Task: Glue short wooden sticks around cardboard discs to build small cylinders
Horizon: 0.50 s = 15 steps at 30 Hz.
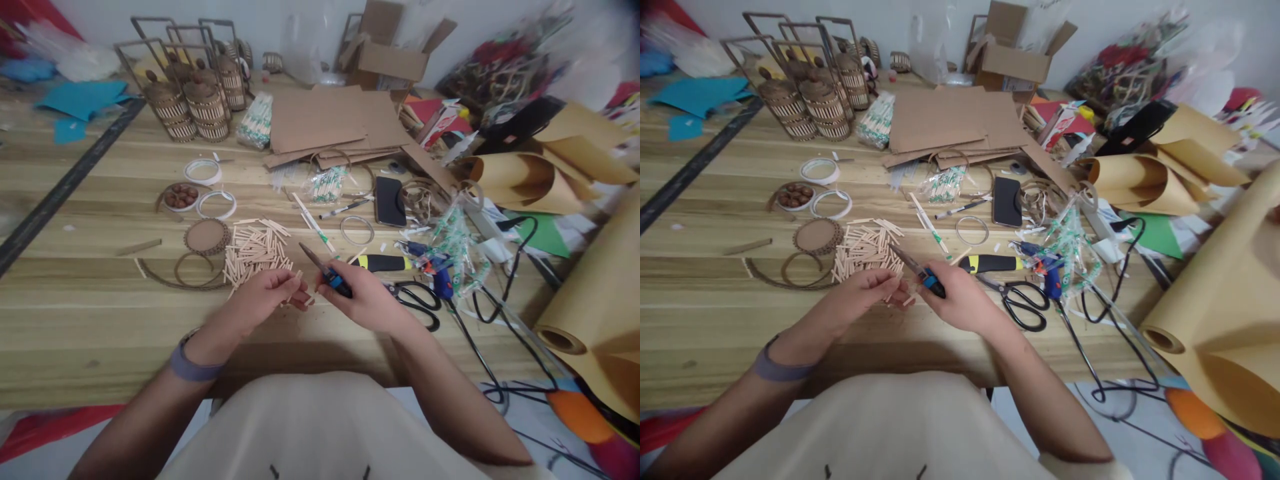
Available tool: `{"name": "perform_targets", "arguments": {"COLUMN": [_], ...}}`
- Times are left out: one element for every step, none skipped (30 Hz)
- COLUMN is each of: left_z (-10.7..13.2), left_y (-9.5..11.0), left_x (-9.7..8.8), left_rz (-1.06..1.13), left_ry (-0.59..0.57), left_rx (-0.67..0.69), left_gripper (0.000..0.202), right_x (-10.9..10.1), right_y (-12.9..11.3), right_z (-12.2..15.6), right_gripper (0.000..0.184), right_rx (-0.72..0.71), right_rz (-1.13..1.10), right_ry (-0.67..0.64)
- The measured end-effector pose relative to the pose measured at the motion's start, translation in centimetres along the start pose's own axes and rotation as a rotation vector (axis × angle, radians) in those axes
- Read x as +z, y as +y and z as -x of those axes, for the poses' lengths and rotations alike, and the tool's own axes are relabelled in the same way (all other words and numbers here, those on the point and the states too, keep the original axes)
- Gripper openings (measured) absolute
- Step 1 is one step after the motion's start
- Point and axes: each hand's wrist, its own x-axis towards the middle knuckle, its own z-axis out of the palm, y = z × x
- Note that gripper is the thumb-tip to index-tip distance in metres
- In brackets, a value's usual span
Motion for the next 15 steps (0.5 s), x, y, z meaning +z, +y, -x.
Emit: {"name": "perform_targets", "arguments": {"left_z": [-0.24, -0.41, -0.53, -0.6, -0.63, -0.66, -0.69, -0.74, -0.8, -0.87, -0.92, -0.95, -0.94, -0.9, -0.83], "left_y": [-0.14, -0.23, -0.27, -0.29, -0.3, -0.33, -0.38, -0.45, -0.55, -0.65, -0.74, -0.81, -0.84, -0.85, -0.83], "left_x": [0.19, 0.32, 0.4, 0.44, 0.46, 0.48, 0.5, 0.54, 0.6, 0.67, 0.74, 0.79, 0.84, 0.86, 0.88], "left_rz": [-0.001, -0.008, -0.018, -0.026, -0.027, -0.023, -0.013, -0.002, 0.011, 0.023, 0.032, 0.039, 0.043, 0.048, 0.05], "left_ry": [-0.003, -0.01, -0.025, -0.045, -0.069, -0.095, -0.121, -0.142, -0.159, -0.172, -0.183, -0.192, -0.203, -0.214, -0.22], "left_rx": [-0.003, -0.011, -0.025, -0.042, -0.057, -0.067, -0.067, -0.062, -0.054, -0.047, -0.042, -0.039, -0.037, -0.037, -0.035], "left_gripper": [0.045, 0.045, 0.046, 0.046, 0.047, 0.047, 0.048, 0.048, 0.047, 0.046, 0.044, 0.042, 0.04, 0.038, 0.037], "right_x": [0.13, 0.24, 0.32, 0.38, 0.41, 0.42, 0.43, 0.44, 0.46, 0.47, 0.5, 0.52, 0.56, 0.6, 0.66], "right_y": [-0.21, -0.35, -0.43, -0.46, -0.45, -0.45, -0.46, -0.5, -0.57, -0.65, -0.73, -0.79, -0.82, -0.8, -0.73], "right_z": [-0.03, -0.1, -0.18, -0.27, -0.37, -0.45, -0.53, -0.59, -0.65, -0.7, -0.74, -0.79, -0.82, -0.85, -0.85], "right_gripper": [0.006, 0.007, 0.012, 0.016, 0.019, 0.023, 0.026, 0.031, 0.036, 0.039, 0.042, 0.044, 0.044, 0.044, 0.044], "right_rx": [0.0, 0.004, 0.008, 0.008, 0.003, -0.007, -0.02, -0.033, -0.042, -0.046, -0.046, -0.047, -0.053, -0.067, -0.096], "right_rz": [0.008, 0.012, 0.012, 0.012, 0.014, 0.021, 0.028, 0.034, 0.037, 0.037, 0.035, 0.034, 0.031, 0.026, 0.023], "right_ry": [0.001, 0.006, 0.015, 0.023, 0.026, 0.022, 0.008, -0.014, -0.041, -0.067, -0.089, -0.103, -0.112, -0.115, -0.11]}}
